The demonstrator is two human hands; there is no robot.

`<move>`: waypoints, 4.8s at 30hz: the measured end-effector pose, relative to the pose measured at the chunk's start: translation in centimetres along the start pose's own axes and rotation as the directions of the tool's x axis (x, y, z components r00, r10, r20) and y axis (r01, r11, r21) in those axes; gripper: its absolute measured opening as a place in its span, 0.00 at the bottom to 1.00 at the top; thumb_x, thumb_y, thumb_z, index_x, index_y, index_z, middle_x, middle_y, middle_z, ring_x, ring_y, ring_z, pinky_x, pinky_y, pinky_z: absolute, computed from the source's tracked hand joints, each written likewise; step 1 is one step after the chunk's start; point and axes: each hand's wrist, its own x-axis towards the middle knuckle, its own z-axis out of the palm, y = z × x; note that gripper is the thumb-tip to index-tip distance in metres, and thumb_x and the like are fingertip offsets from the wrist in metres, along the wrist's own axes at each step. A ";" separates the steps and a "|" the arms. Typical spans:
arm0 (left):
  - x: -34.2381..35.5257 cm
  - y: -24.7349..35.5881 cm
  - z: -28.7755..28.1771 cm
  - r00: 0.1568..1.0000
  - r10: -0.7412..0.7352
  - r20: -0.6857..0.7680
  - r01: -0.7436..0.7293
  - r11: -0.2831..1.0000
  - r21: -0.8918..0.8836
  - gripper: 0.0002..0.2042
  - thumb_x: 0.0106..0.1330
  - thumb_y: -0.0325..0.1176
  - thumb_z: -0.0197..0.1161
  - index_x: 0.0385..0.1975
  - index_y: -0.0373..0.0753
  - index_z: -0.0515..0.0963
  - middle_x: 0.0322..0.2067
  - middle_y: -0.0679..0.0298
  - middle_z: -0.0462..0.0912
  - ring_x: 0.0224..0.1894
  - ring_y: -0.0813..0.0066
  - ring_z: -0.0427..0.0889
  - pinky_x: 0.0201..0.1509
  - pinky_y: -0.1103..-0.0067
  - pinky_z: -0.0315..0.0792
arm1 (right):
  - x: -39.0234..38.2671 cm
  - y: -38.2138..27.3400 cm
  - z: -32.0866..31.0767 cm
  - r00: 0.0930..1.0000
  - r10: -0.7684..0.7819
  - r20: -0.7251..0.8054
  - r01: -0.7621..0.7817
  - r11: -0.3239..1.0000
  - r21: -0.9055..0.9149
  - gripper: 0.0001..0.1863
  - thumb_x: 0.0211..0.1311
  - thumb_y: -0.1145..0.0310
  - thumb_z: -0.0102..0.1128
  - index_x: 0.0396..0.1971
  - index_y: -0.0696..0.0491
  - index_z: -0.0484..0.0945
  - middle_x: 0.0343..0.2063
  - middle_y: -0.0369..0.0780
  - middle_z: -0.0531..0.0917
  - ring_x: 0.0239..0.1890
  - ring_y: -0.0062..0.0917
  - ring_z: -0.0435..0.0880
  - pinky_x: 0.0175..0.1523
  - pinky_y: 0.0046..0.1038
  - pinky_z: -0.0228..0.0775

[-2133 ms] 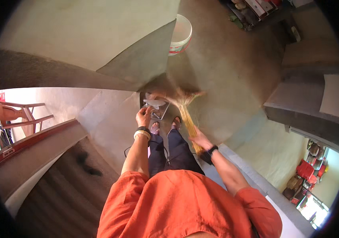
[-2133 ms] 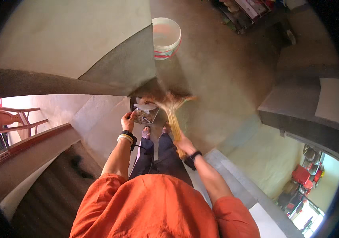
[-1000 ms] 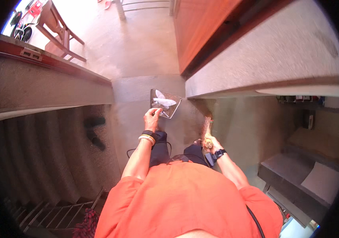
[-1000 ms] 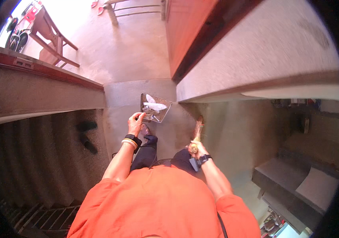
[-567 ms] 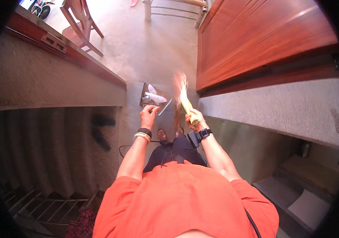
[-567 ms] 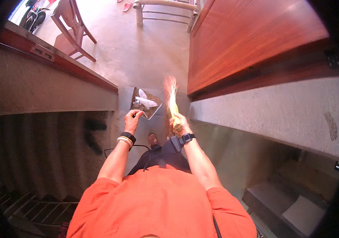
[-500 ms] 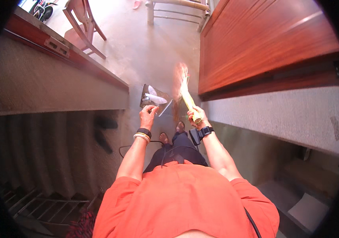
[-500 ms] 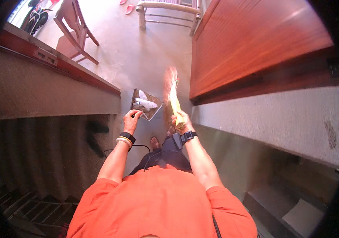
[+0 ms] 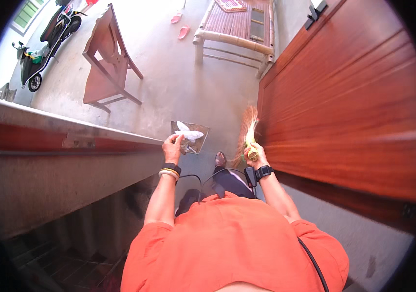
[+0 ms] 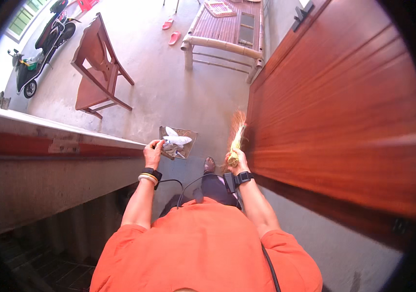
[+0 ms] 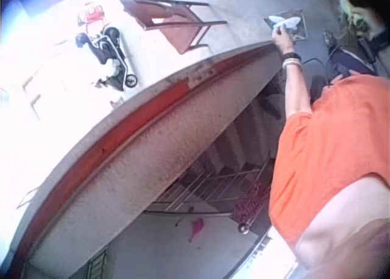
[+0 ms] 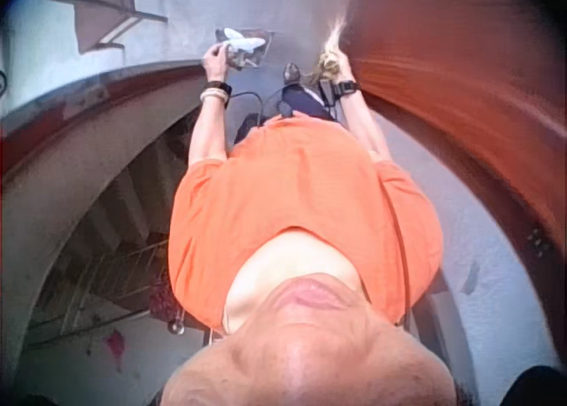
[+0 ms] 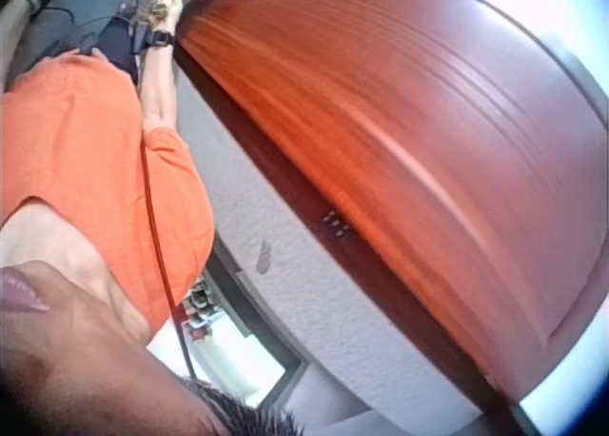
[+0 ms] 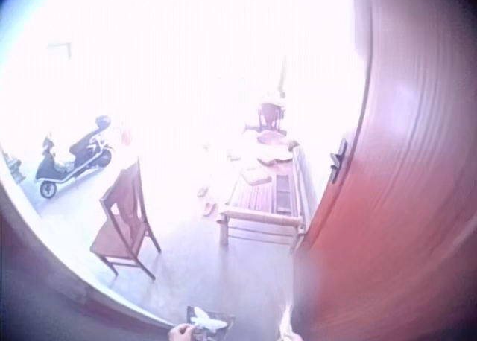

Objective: The person sweeps debris into a dustpan using a broom and then husks corn by hand.

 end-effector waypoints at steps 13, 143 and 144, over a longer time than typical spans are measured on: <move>17.5 9.1 1.6 0.998 -0.022 0.051 0.026 0.996 -0.089 0.07 0.58 0.33 0.64 0.28 0.35 0.80 0.18 0.75 0.73 0.21 0.89 0.66 0.24 0.88 0.60 | 7.8 -5.5 8.4 0.996 0.003 -0.084 0.004 0.997 0.078 0.09 0.53 0.67 0.56 0.17 0.50 0.68 0.15 0.35 0.76 0.19 0.24 0.77 0.28 0.26 0.75; 118.0 31.5 -8.7 0.905 -0.005 -0.426 -0.037 0.995 -0.091 0.10 0.58 0.35 0.61 0.28 0.33 0.81 0.17 0.71 0.76 0.21 0.86 0.69 0.25 0.84 0.64 | 61.0 -21.9 116.0 0.949 0.215 0.231 0.091 0.513 -0.853 0.17 0.56 0.69 0.53 0.44 0.50 0.61 0.25 0.36 0.68 0.17 0.21 0.73 0.19 0.23 0.70; 119.4 31.6 -8.9 0.906 -0.013 -0.422 -0.027 0.996 -0.087 0.10 0.58 0.35 0.61 0.28 0.33 0.81 0.17 0.71 0.76 0.21 0.86 0.69 0.25 0.84 0.64 | 62.2 -22.4 117.6 0.952 0.197 0.234 0.112 0.486 -0.867 0.17 0.56 0.70 0.53 0.44 0.50 0.61 0.24 0.36 0.68 0.16 0.21 0.73 0.18 0.23 0.70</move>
